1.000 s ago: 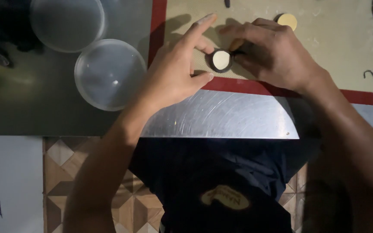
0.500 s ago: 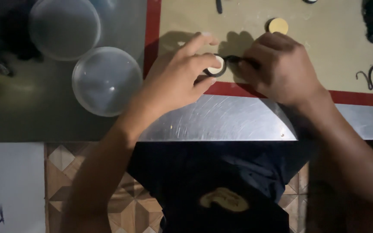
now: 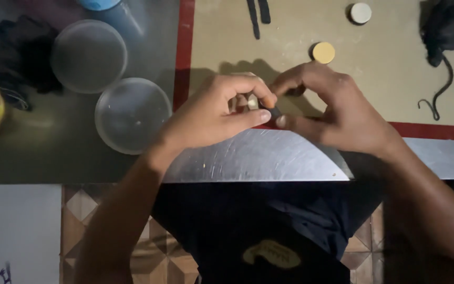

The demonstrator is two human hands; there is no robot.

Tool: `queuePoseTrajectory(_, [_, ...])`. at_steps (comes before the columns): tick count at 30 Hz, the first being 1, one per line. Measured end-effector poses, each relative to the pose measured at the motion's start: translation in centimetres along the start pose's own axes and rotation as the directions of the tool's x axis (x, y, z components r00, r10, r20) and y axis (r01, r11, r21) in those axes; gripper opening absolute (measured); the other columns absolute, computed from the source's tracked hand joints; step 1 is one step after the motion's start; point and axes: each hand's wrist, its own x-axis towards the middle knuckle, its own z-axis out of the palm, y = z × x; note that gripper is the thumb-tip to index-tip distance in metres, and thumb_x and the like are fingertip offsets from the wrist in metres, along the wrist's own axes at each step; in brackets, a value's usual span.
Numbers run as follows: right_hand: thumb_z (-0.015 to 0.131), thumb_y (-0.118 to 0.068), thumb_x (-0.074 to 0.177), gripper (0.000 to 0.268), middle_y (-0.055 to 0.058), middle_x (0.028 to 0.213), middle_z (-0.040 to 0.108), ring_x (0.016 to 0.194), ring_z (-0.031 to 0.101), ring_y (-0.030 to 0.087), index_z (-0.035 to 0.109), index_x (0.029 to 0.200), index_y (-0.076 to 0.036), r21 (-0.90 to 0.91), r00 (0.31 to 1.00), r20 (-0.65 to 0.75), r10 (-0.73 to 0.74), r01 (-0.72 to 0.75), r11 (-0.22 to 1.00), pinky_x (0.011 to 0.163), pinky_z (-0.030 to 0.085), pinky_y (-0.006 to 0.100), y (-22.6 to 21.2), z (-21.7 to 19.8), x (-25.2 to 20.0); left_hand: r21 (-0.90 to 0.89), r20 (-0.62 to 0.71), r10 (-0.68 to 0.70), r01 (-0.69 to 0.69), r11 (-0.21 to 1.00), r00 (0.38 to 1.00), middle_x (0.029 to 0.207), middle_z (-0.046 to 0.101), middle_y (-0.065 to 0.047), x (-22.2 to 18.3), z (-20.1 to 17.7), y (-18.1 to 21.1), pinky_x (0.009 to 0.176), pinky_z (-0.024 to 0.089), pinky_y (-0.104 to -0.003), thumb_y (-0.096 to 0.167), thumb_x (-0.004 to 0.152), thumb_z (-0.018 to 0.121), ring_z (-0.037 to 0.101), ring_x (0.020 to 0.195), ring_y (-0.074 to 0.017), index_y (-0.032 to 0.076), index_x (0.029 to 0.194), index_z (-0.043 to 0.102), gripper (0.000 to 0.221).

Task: The person cuts round pieces from a sheet of white fondant on a silicone mat, presses and flattens the discs by hand, and handles long black fondant strips. They then wrap a black fondant band around the edge of a white fondant disc and trim the strip with a small blade.

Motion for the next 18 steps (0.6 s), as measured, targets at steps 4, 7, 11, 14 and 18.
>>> queuePoseTrajectory(4, [0.082,-0.005,0.081,0.036,0.004,0.111,0.071,0.106,0.068,0.015,0.067,0.114,-0.003,0.351,0.971,0.108,0.212,-0.236,0.906,0.096,0.055,0.032,-0.3,-0.6,0.5,-0.12,0.068,0.003,0.005,0.993,0.998,0.098,0.071,0.002,1.1,-0.2,0.0,0.066,0.048,-0.02,0.007,0.096,0.076,0.059,0.077,-0.0051,0.005,0.108,0.073,0.013])
queuePoseTrajectory(7, [0.081,-0.001,0.085,0.027,0.005,0.105,0.072,0.103,0.069,0.012,0.066,0.108,-0.001,0.471,0.969,0.142,0.203,-0.246,0.847,0.097,0.055,0.031,1.3,-0.9,0.2,-0.277,0.078,0.036,-0.013,0.961,0.996,0.102,0.073,-0.001,1.8,-0.6,0.2,0.078,0.055,-0.021,0.008,0.099,0.075,0.067,0.089,-0.0056,0.003,0.111,0.071,0.013])
queuePoseTrajectory(11, [0.075,0.007,0.092,0.018,0.008,0.1,0.072,0.093,0.07,0.012,0.065,0.106,-0.001,0.61,0.964,0.114,0.242,-0.26,0.748,0.081,0.056,0.027,2.9,-1.6,1.2,-0.333,0.032,0.026,-0.014,0.943,0.999,0.101,0.076,-0.003,3.5,-1.7,0.1,0.084,0.061,-0.023,0.011,0.099,0.074,0.073,0.093,-0.0079,0.004,0.116,0.067,0.02])
queuePoseTrajectory(14, [0.07,0.01,0.099,0.019,0.008,0.105,0.07,0.099,0.071,0.012,0.062,0.112,-0.001,0.588,0.987,-0.007,0.158,-0.124,0.799,0.087,0.06,0.027,4.6,-2.8,3.4,-0.374,0.004,-0.006,0.007,0.928,1.0,0.099,0.077,-0.004,4.6,-2.7,-0.3,0.087,0.06,-0.025,0.013,0.1,0.072,0.074,0.094,-0.0094,0.005,0.122,0.061,0.026])
queuePoseTrajectory(18, [0.07,0.012,0.111,0.011,0.016,0.111,0.068,0.104,0.071,0.02,0.063,0.115,0.003,0.125,0.97,-0.132,-0.206,0.222,0.967,0.097,0.063,0.033,6.6,-5.0,7.1,-0.39,-0.036,-0.11,0.088,0.917,0.993,0.093,0.075,-0.004,5.2,-3.8,-2.3,0.078,0.058,-0.026,0.018,0.102,0.068,0.071,0.087,-0.0092,0.005,0.124,0.06,0.026])
